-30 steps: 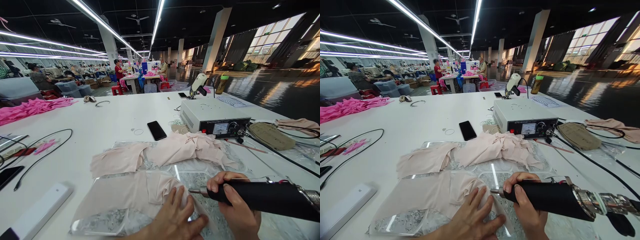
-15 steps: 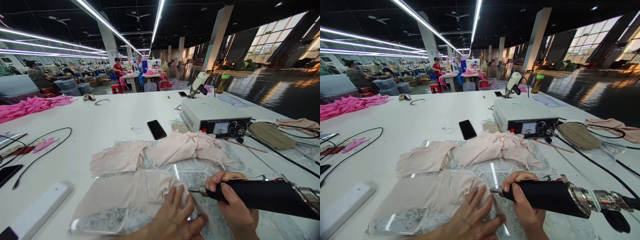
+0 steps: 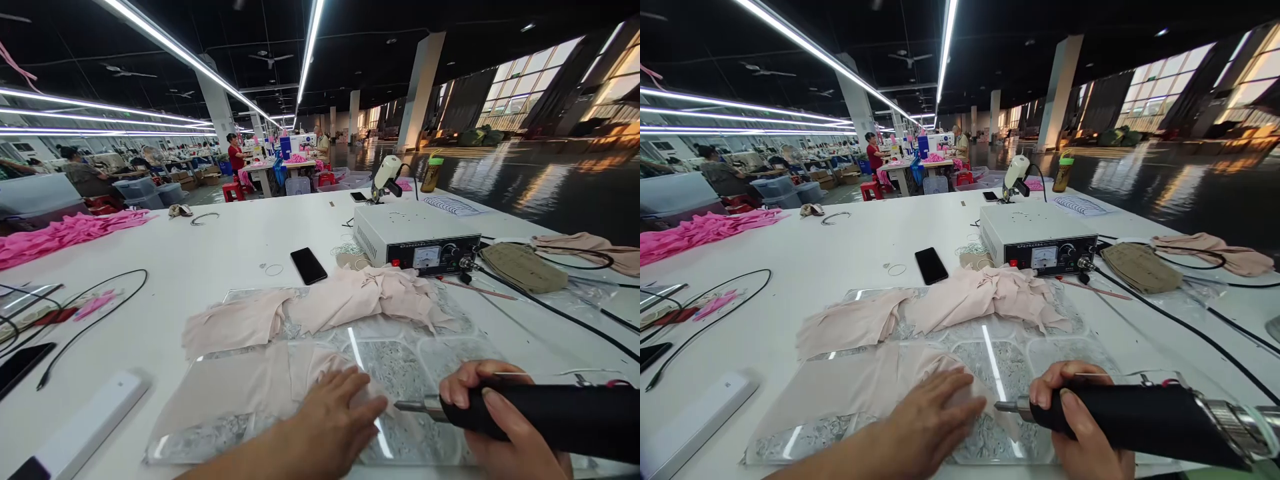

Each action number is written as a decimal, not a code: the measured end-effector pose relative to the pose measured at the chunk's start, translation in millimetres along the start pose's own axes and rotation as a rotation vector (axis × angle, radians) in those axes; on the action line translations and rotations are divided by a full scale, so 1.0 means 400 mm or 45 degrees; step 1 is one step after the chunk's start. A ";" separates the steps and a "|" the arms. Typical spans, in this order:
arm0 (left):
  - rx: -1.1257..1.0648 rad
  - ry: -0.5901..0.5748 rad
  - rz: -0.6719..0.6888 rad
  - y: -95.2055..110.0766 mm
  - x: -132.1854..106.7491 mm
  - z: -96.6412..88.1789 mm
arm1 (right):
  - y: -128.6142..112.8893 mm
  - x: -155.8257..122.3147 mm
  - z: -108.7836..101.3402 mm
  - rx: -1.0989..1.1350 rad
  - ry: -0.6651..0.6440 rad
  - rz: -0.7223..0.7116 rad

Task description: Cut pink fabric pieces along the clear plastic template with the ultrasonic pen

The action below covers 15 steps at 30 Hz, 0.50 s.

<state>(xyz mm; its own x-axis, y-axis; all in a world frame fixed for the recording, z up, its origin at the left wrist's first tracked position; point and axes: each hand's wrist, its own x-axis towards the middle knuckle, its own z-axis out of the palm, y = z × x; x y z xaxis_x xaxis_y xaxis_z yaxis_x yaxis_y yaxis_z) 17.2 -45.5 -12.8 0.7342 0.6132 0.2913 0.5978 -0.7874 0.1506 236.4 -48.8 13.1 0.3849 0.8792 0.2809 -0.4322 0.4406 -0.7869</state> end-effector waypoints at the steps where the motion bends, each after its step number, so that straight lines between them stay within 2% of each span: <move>1: -0.010 -0.022 -0.014 -0.012 0.004 -0.016 | 0.001 -0.005 -0.007 0.001 -0.008 0.011; 4: 0.017 -0.093 -0.024 -0.053 0.021 -0.045 | 0.013 -0.007 -0.029 -0.020 -0.078 0.028; 7: 0.096 -0.271 -0.054 -0.081 0.043 -0.050 | 0.029 0.015 -0.040 -0.031 -0.146 -0.012; 10: 0.160 -0.377 -0.075 -0.080 0.066 -0.052 | 0.037 0.048 -0.035 -0.041 -0.102 -0.083; 15: 0.157 -0.435 -0.099 -0.071 0.102 -0.072 | 0.038 0.071 -0.025 -0.004 -0.049 -0.090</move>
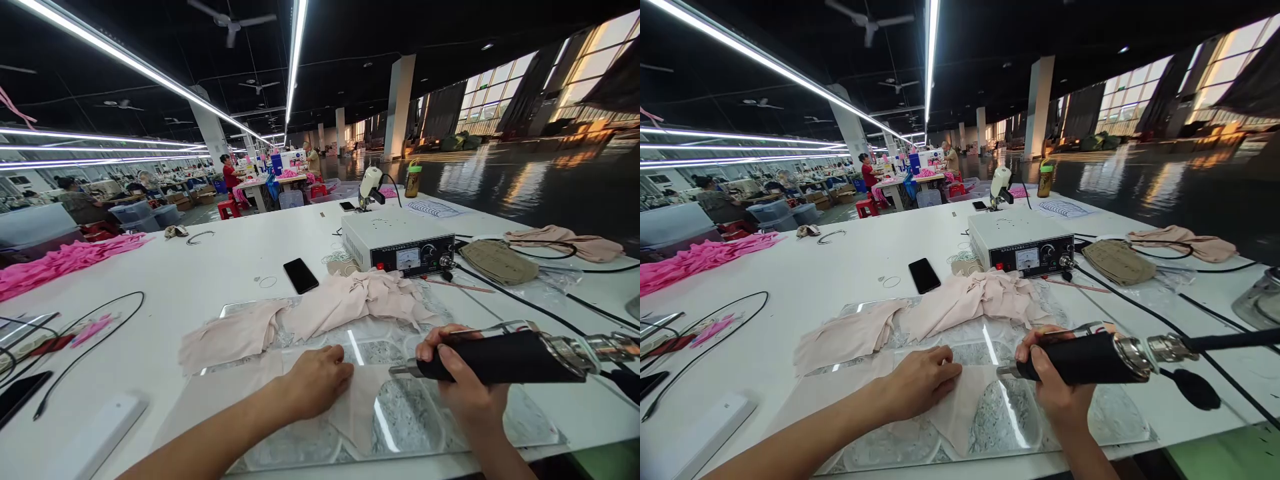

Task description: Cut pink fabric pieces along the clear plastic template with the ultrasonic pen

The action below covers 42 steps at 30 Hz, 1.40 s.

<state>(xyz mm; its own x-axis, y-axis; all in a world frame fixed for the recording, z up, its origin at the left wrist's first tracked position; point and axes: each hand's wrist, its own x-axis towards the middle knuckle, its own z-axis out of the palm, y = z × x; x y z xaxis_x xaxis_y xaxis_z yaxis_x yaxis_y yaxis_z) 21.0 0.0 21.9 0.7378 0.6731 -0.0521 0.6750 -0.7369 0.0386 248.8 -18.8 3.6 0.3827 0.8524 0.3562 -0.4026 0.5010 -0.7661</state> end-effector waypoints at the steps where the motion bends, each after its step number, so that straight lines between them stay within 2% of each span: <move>1: -0.010 -0.014 0.004 -0.002 0.004 -0.005 | 0.001 0.000 -0.001 0.007 -0.006 -0.007; 7: -0.056 -0.089 0.005 0.006 0.032 0.000 | 0.021 0.021 0.020 -0.006 0.073 -0.014; 12: -0.072 -0.085 0.032 0.020 0.051 -0.009 | 0.026 0.056 0.035 0.027 0.179 -0.009; 14: -0.118 -0.062 0.147 0.009 0.060 -0.017 | 0.015 0.051 0.023 0.062 0.243 -0.019; 16: -0.197 -0.042 0.362 -0.008 0.071 -0.016 | -0.001 0.034 0.003 0.095 0.303 -0.022; 18: -0.279 -0.040 0.556 -0.024 0.083 -0.001 | -0.019 0.011 -0.019 0.120 0.350 -0.005; 19: -0.309 -0.041 0.599 -0.029 0.090 0.010 | -0.028 -0.001 -0.030 0.133 0.377 0.008; 21: -0.335 -0.024 0.570 -0.030 0.100 0.035 | -0.043 -0.023 -0.050 0.165 0.437 0.039; 25: -0.301 0.054 0.393 -0.010 0.102 0.061 | -0.062 -0.059 -0.081 0.205 0.516 0.073; 27: -0.298 0.068 0.392 0.003 0.095 0.054 | -0.067 -0.073 -0.093 0.209 0.538 0.066; 32: -0.430 0.036 0.534 0.034 0.100 0.019 | -0.073 -0.101 -0.106 0.210 0.570 0.041; 36: -0.556 -0.051 0.484 0.050 0.132 0.010 | -0.077 -0.117 -0.103 0.213 0.574 0.060; 42: -0.673 -0.048 0.437 0.050 0.144 0.018 | -0.078 -0.144 -0.092 0.170 0.529 -0.011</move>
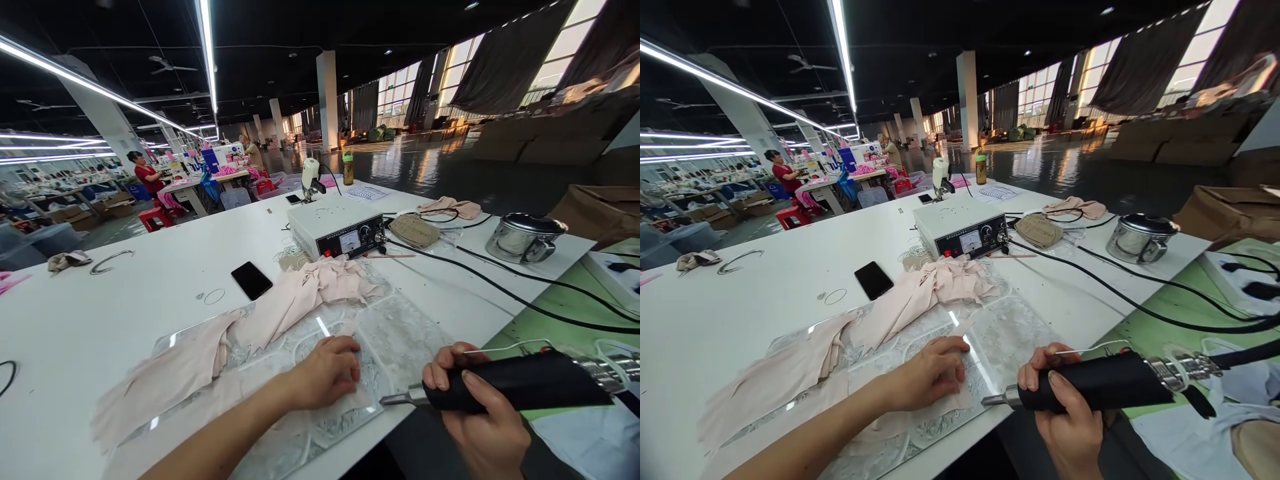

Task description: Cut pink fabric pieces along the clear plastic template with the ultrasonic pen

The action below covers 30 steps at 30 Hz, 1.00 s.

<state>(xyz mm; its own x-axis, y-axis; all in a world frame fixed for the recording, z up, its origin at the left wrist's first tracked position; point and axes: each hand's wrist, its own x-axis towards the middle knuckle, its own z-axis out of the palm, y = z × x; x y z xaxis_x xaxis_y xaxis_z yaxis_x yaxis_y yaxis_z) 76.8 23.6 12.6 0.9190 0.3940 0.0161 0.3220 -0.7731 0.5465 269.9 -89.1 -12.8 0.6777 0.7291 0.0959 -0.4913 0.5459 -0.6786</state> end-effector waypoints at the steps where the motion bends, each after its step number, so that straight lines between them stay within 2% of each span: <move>1: -0.002 0.000 0.002 -0.001 -0.001 0.000 | 0.002 -0.004 0.001 -0.003 -0.008 -0.020; 14: -0.005 0.035 -0.026 -0.011 0.009 0.015 | 0.013 -0.024 0.019 -0.005 -0.062 -0.141; 23: -0.071 0.052 -0.102 -0.024 0.004 0.020 | 0.015 -0.025 0.018 0.054 0.015 -0.102; 30: -0.079 0.071 -0.067 -0.022 0.002 0.014 | 0.022 -0.027 0.031 0.023 -0.038 -0.123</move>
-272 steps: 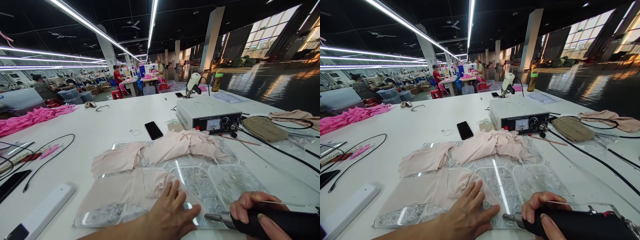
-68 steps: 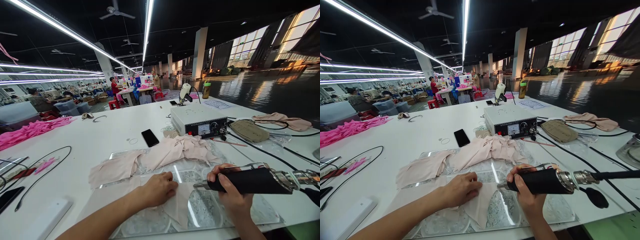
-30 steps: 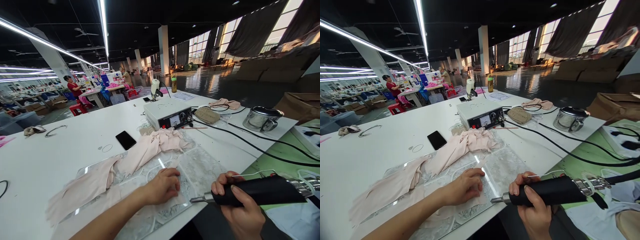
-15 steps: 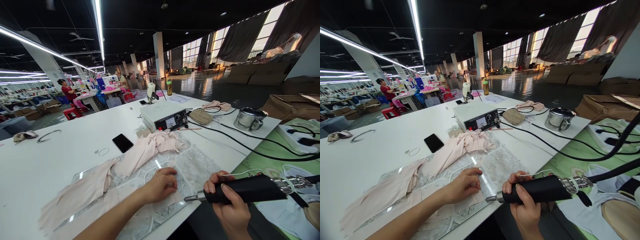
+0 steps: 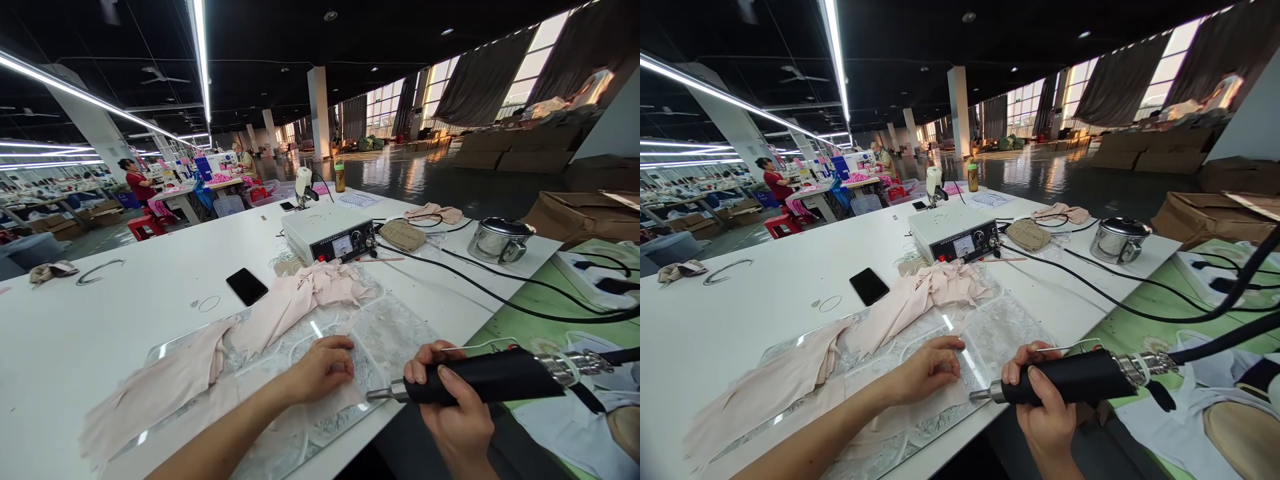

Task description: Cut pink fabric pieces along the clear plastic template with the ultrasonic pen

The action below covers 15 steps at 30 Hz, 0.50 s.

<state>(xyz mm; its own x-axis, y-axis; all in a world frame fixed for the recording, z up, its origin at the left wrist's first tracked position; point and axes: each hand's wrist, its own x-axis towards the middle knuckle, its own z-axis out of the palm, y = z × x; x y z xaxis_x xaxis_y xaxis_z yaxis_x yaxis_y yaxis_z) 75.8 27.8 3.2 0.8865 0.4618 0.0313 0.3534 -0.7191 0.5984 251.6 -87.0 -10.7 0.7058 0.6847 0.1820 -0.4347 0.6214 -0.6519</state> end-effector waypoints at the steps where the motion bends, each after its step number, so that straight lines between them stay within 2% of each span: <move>1: 0.004 0.015 0.012 0.001 -0.001 0.000 | 0.001 -0.002 0.001 -0.008 -0.010 0.000; 5: 0.027 0.087 0.103 0.011 -0.011 0.000 | 0.004 -0.008 0.004 -0.012 -0.019 0.011; 7: 0.086 0.087 0.259 0.016 -0.018 -0.003 | 0.005 -0.009 0.005 -0.001 -0.012 0.013; 11: 0.365 -0.021 0.628 0.020 -0.029 -0.015 | 0.007 -0.010 0.004 0.031 -0.012 0.007; 15: 0.604 -0.104 0.726 0.022 -0.035 -0.022 | 0.008 -0.012 -0.001 0.028 -0.024 0.008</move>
<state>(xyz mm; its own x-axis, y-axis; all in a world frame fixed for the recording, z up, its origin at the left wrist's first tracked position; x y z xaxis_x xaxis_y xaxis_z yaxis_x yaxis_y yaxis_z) 64.0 19.7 15.0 0.9837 -0.0765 0.1625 -0.0931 -0.9909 0.0971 247.0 -88.6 -13.8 0.6924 0.6956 0.1918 -0.4516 0.6250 -0.6367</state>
